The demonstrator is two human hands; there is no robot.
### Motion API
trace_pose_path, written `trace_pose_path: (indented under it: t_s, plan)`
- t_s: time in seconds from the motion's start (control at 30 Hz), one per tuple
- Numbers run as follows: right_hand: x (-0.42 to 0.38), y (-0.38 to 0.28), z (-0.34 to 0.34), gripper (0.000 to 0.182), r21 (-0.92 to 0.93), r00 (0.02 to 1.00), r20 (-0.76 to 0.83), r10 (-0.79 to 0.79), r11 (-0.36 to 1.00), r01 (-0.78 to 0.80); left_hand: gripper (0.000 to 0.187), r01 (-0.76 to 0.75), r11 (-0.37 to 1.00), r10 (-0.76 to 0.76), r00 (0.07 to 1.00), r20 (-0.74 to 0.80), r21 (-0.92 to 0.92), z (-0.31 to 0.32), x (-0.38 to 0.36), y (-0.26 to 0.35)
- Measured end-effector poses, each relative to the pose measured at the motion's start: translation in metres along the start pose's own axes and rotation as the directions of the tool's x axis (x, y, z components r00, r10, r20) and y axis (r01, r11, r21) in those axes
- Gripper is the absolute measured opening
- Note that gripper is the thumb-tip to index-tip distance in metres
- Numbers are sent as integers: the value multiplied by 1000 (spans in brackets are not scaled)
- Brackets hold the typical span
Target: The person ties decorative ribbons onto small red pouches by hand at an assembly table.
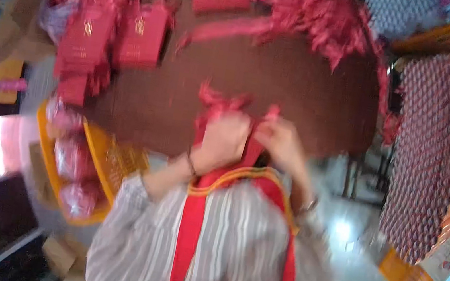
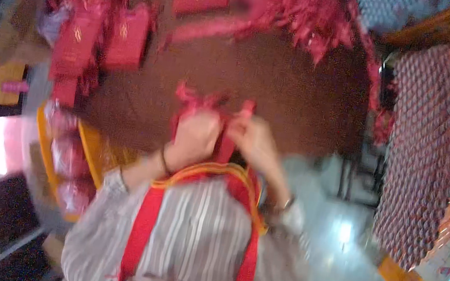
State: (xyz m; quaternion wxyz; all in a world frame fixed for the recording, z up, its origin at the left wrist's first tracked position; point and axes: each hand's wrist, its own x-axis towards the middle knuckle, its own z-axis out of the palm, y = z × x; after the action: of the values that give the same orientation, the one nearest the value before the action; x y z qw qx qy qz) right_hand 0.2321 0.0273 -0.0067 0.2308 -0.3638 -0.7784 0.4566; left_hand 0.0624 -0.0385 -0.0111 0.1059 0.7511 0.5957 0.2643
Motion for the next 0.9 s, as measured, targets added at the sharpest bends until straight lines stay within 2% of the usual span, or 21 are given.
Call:
trace_pose_path:
  t_s: [0.03,0.07,0.1,0.13,0.17,0.2,0.23,0.3,0.33,0.4,0.53,0.6,0.67,0.73,0.77,0.87,0.9]
  plan:
    - [0,-7,2,24,175,948,82,307,932,-317,8,-60,998,60,998,-19,2,0,4,-1]
    - [4,-20,-5,26,68,949,112,296,950,-305,10,-9,981,-36,974,225,195,-12,15,6]
    - [8,-10,-1,30,83,977,90,191,977,-199,10,-106,989,113,991,-69,101,-12,13,3]
    - [6,-11,7,25,46,979,-44,201,979,-199,10,-141,990,142,988,-55,28,-7,15,-6]
    - [6,25,20,28,132,962,24,272,953,-273,10,-150,988,152,985,-78,30,2,13,-13]
    - [8,11,15,29,134,967,21,255,957,-256,10,-147,989,148,986,-82,24,0,14,-11]
    - [8,11,15,31,55,970,-19,241,969,-240,10,-164,986,166,983,-78,30,-2,13,-13]
    - [13,-11,9,34,41,957,5,291,956,-291,11,-156,988,155,986,-65,-8,3,12,-23]
    - [13,-9,9,35,14,948,4,317,948,-317,11,-140,989,128,974,-186,-54,2,14,-18]
    - [12,0,13,33,91,943,30,331,939,-333,10,-118,993,113,976,-186,-13,7,13,-20]
    - [13,11,15,36,-36,970,-2,243,969,-243,9,-139,989,143,983,-116,39,2,15,-18]
    - [12,1,14,36,-24,967,2,255,967,-255,8,-142,988,145,988,-47,65,-3,17,-18]
    - [14,-2,11,36,-10,965,-1,263,965,-263,10,-161,984,165,985,-50,72,1,16,-24]
    - [15,-3,12,35,33,964,12,264,964,-265,12,-144,988,149,984,-94,57,0,14,-26]
    - [15,-6,11,36,136,926,61,373,916,-378,12,-146,988,150,985,-81,53,0,13,-25]
    - [18,7,8,37,48,969,76,236,970,-240,15,-121,992,115,981,-154,-31,-2,18,-22]
    - [20,8,7,37,49,967,81,241,968,-245,15,-77,993,63,987,-145,-89,-5,19,-21]
